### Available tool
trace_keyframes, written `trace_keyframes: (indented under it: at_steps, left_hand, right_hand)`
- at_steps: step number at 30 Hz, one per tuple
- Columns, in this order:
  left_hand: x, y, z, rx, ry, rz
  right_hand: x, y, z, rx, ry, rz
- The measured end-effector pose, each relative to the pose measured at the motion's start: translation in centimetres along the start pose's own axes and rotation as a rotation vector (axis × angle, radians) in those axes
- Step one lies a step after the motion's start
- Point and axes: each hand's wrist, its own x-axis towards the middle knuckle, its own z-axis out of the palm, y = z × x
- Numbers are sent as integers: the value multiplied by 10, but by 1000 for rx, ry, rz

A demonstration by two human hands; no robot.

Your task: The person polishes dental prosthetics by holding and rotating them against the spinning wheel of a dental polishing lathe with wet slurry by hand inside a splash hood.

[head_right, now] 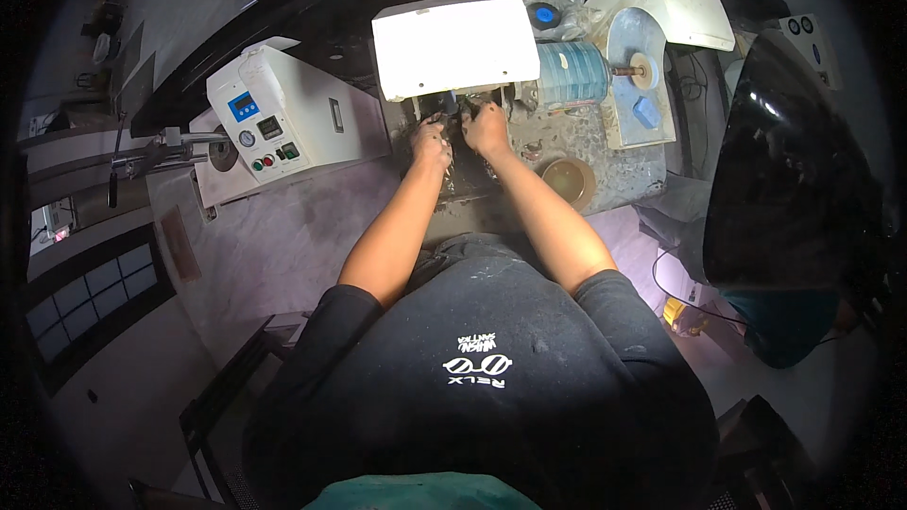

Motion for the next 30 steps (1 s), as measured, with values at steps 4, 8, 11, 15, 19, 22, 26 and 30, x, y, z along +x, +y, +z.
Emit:
trace_keyframes:
  at_steps: [4,8,11,15,19,22,26,30]
  left_hand:
    - [0,2,5,-39,-176,12]
    - [0,11,9,61,-124,43]
    - [-10,25,5,80,-148,47]
    - [-27,38,-1,300,-228,94]
    - [-82,71,34,196,-496,102]
    - [-131,101,48,213,-581,194]
    - [-177,112,77,196,-728,259]
    - [-216,122,98,202,-780,318]
  right_hand:
    - [11,29,10,254,41,-44]
    - [17,38,25,211,-1,77]
    - [-4,22,17,36,51,88]
    - [-30,16,-24,395,-254,141]
    - [-52,50,-10,186,-166,-58]
    - [-68,42,7,58,-496,-322]
    - [-82,53,16,-122,-707,-294]
    - [-95,59,16,-113,-633,-313]
